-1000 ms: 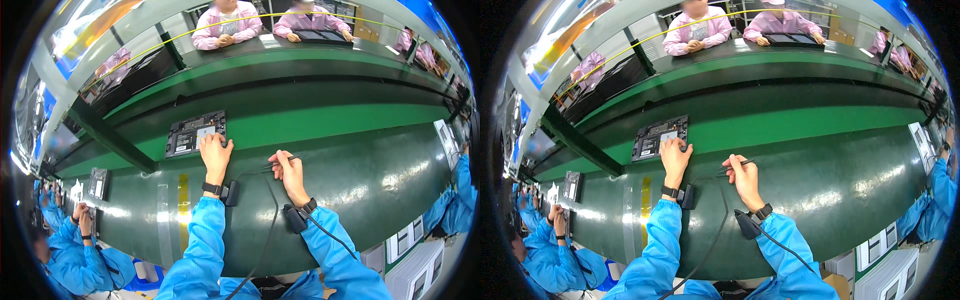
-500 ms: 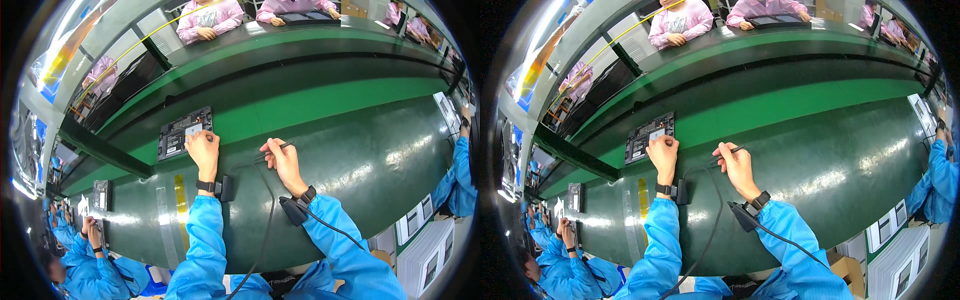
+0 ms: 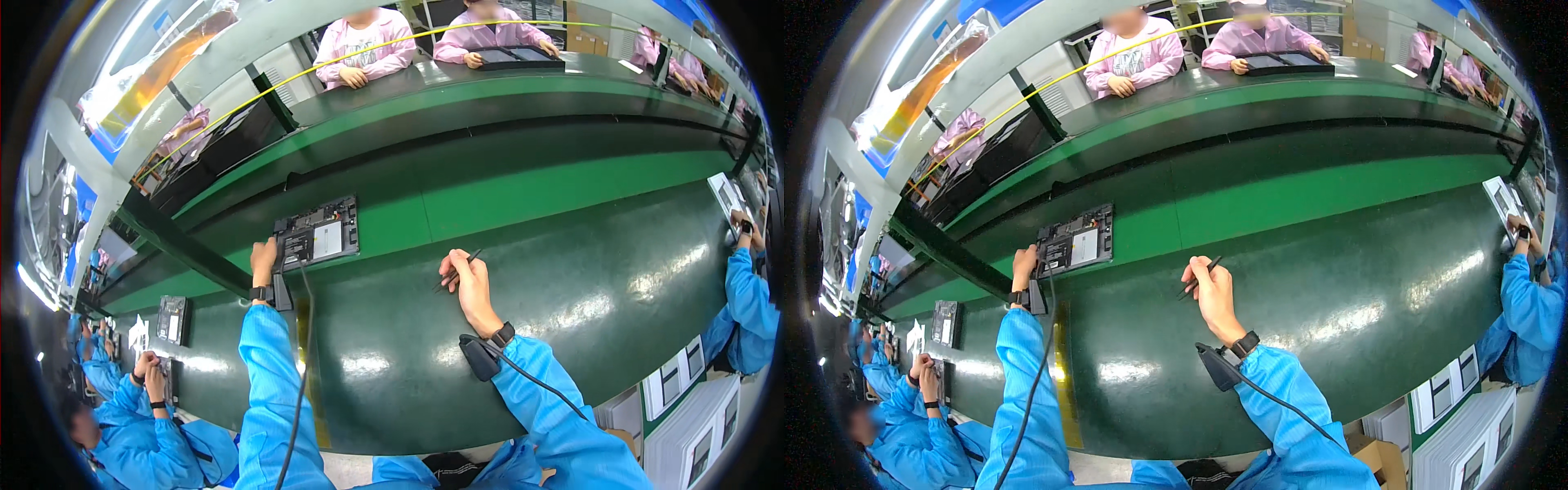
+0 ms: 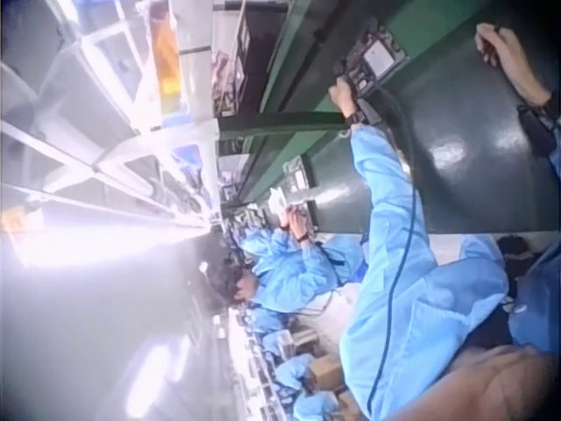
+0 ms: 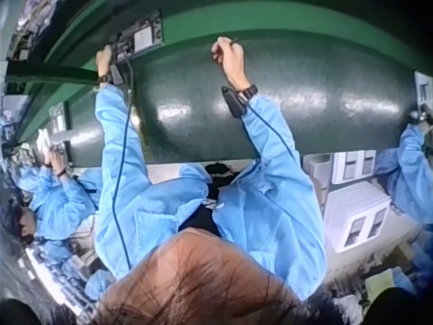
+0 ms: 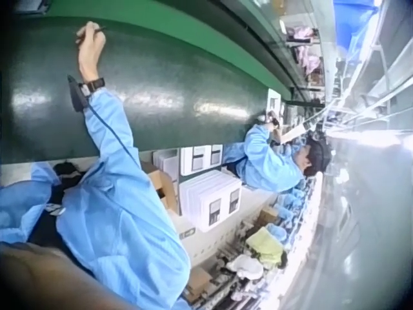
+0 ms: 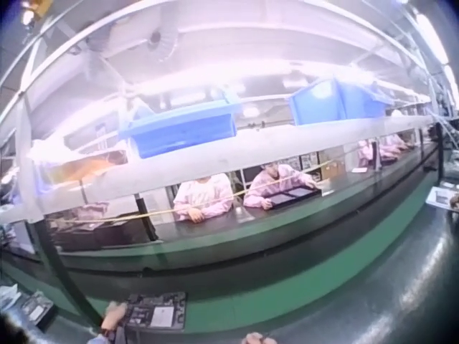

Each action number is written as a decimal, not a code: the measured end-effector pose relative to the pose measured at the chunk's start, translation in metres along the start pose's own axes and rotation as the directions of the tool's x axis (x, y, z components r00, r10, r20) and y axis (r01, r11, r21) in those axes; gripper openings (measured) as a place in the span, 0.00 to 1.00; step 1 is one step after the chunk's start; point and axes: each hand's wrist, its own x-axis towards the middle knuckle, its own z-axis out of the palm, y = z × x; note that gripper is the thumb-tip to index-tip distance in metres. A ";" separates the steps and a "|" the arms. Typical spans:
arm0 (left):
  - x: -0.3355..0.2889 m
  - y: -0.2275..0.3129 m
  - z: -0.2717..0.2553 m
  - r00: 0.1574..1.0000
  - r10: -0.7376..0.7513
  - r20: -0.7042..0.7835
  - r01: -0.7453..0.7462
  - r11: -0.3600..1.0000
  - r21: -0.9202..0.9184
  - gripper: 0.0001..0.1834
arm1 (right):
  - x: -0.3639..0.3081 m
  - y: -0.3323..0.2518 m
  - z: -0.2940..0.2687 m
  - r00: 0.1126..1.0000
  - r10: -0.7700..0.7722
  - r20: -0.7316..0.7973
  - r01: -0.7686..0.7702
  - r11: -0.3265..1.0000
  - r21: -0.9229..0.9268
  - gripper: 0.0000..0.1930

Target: The recorder is assembling a tablet or laptop component on a factory assembly line, specifically connecting internal cables and battery components using tweezers.

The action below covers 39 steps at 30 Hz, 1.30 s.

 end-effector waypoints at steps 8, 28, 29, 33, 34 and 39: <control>-0.072 0.029 -0.006 0.967 0.255 0.002 -0.159 0.612 -0.775 0.24 | 0.001 0.007 -0.015 1.000 0.005 -0.018 -0.006 0.998 -0.067 0.21; -0.232 0.047 -0.001 0.886 0.273 0.374 0.316 0.232 -0.920 0.14 | 0.010 -0.036 -0.027 0.963 0.261 0.071 -0.260 0.965 -0.024 0.17; -0.232 0.040 -0.003 0.861 0.301 0.409 0.344 0.249 -0.906 0.14 | 0.008 -0.044 -0.023 0.908 0.385 0.167 -0.392 0.920 0.010 0.17; -0.268 0.084 -0.018 0.844 0.393 0.366 0.271 0.277 -0.922 0.14 | -0.001 -0.059 -0.041 0.933 0.333 0.136 -0.312 0.937 -0.156 0.14; -0.269 0.086 -0.020 0.807 0.468 0.359 0.271 0.246 -0.931 0.13 | 0.001 -0.060 -0.047 0.948 0.269 0.173 -0.238 0.955 -0.178 0.12; -0.261 0.077 -0.050 0.674 0.738 -0.029 -0.141 0.091 -0.986 0.11 | -0.010 -0.106 -0.044 0.895 -0.200 0.399 0.291 0.939 -0.183 0.13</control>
